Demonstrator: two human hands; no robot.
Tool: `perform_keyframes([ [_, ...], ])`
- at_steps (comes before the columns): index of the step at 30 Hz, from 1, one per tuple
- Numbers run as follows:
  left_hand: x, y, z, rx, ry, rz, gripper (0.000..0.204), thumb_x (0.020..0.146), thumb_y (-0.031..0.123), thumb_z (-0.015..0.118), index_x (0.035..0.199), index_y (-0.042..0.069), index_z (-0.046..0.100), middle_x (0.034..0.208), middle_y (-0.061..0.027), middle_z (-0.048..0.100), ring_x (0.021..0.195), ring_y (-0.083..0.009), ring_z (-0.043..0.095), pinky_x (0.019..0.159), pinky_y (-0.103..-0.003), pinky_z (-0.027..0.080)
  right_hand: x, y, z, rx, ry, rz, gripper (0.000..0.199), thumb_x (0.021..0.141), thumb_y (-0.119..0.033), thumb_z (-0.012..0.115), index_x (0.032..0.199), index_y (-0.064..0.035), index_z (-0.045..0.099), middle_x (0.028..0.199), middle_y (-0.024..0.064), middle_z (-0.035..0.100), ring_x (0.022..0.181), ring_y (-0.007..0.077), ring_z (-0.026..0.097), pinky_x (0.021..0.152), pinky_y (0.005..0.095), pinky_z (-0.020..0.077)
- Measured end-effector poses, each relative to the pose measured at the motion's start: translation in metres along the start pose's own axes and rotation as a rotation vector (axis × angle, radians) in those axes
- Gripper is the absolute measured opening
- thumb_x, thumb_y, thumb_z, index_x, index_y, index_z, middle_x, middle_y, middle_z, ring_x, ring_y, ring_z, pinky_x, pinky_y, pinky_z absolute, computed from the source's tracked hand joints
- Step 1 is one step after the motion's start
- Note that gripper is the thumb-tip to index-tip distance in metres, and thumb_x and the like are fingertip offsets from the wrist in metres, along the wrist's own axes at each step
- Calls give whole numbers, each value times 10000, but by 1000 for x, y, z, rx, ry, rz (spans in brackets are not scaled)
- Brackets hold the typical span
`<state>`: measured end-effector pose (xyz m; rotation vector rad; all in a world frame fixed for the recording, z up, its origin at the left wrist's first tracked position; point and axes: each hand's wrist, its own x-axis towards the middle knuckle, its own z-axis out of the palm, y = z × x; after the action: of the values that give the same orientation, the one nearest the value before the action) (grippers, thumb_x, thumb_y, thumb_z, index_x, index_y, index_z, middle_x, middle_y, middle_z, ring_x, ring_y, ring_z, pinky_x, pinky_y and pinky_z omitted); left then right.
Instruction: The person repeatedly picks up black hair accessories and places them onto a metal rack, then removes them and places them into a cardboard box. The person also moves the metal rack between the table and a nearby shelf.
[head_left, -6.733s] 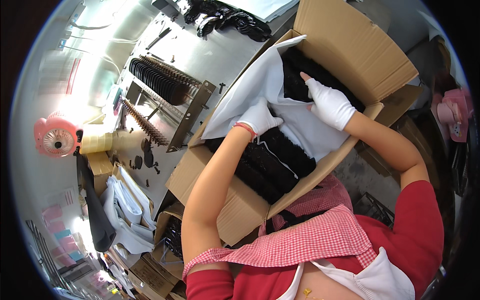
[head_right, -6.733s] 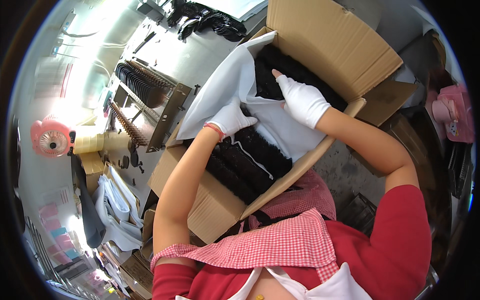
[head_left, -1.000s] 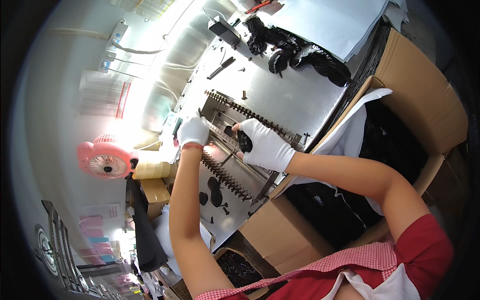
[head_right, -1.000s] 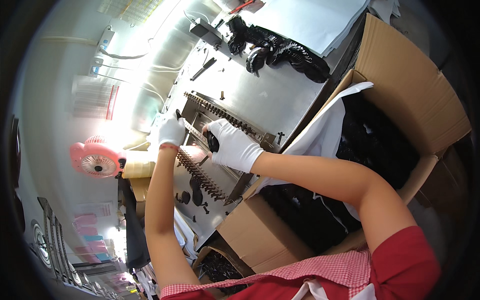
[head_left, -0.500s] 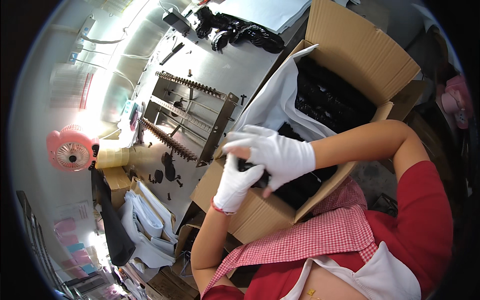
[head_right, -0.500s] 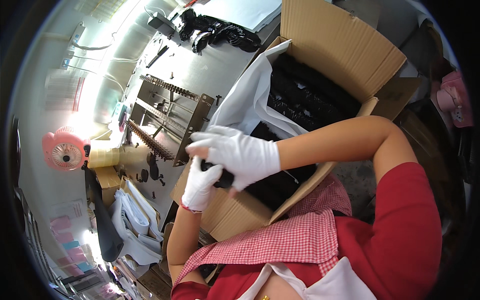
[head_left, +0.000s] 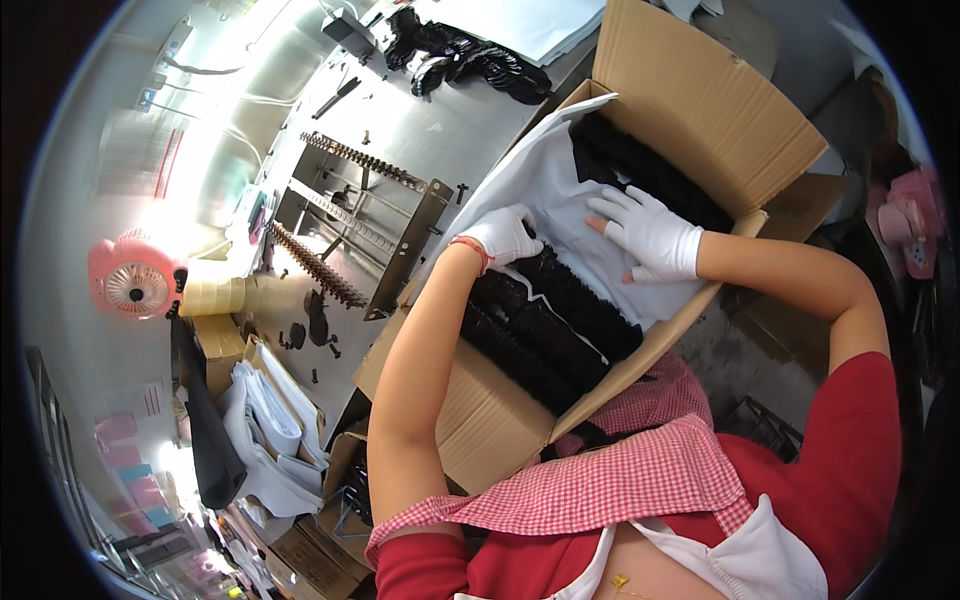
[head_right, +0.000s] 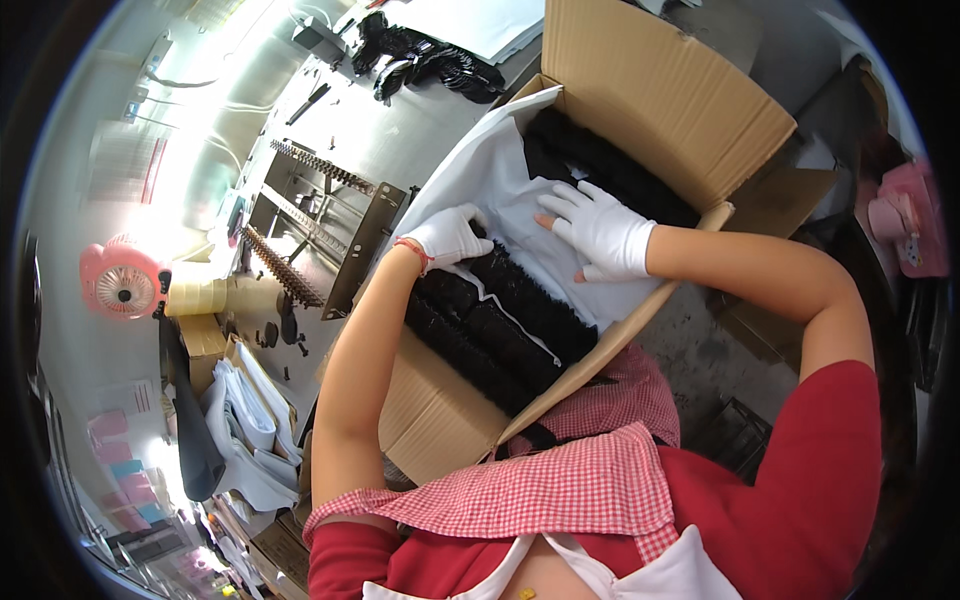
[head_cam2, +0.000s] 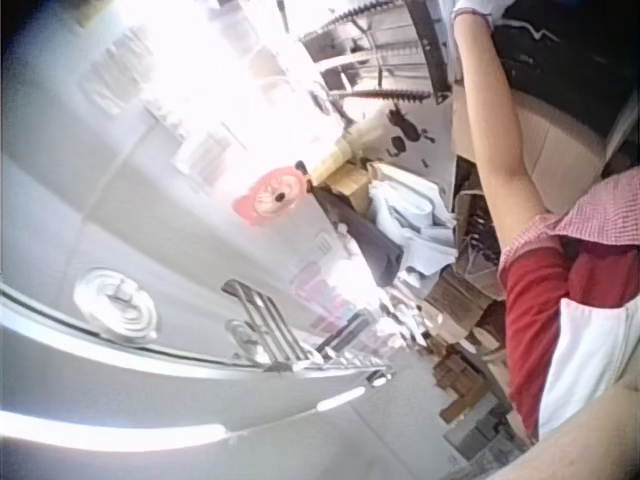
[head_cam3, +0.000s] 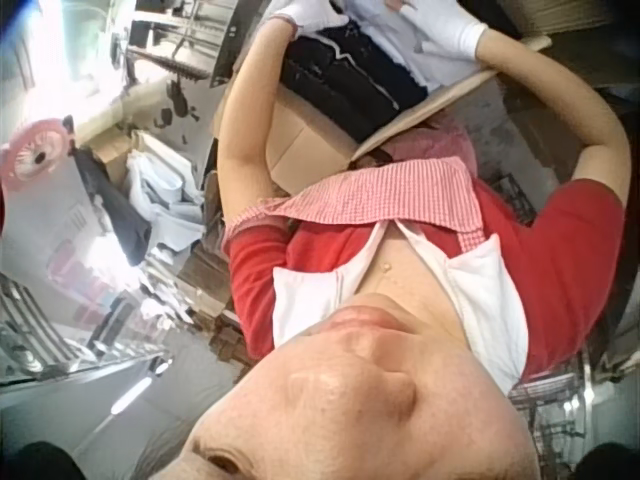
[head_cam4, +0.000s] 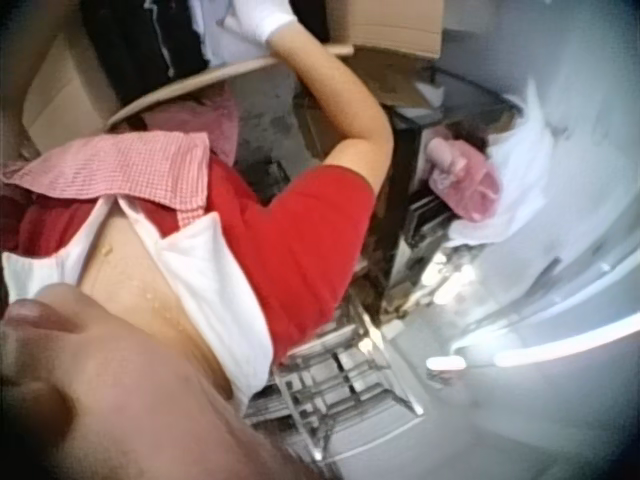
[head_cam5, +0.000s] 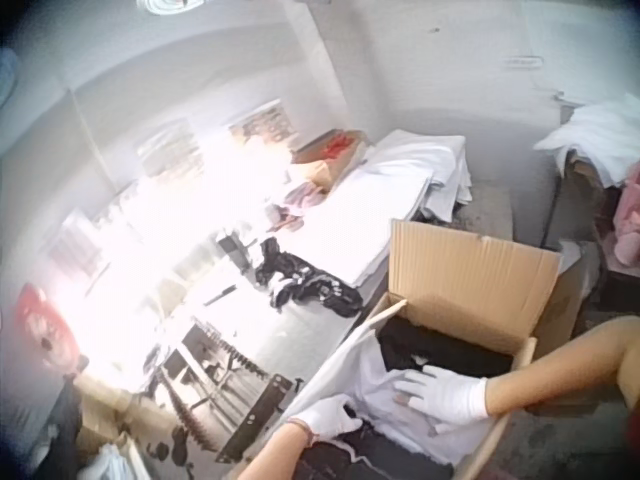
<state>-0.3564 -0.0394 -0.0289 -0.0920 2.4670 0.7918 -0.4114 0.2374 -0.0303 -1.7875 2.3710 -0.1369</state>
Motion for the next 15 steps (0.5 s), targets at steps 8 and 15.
perform_keyframes([
  [8, 12, -10, 43, 26, 236, -94, 589, 931, 516, 536, 1132, -17, 686, 1042, -235, 703, 994, -387, 677, 910, -460, 518, 64, -9, -46, 189, 539, -329, 539, 664, -84, 778, 1169, -85, 589, 1280, 93, 570, 1197, 326, 538, 991, 478, 458],
  [15, 26, -8, 81, 3, 674, 19, 456, 961, 406, 549, 1224, 40, 623, 1119, -223, 673, 1078, -401, 637, 928, -497, 505, 242, -76, -62, 163, 556, -650, 289, 809, -126, 687, 1080, -36, 646, 1121, 125, 651, 973, 295, 656, 832, 405, 532],
])
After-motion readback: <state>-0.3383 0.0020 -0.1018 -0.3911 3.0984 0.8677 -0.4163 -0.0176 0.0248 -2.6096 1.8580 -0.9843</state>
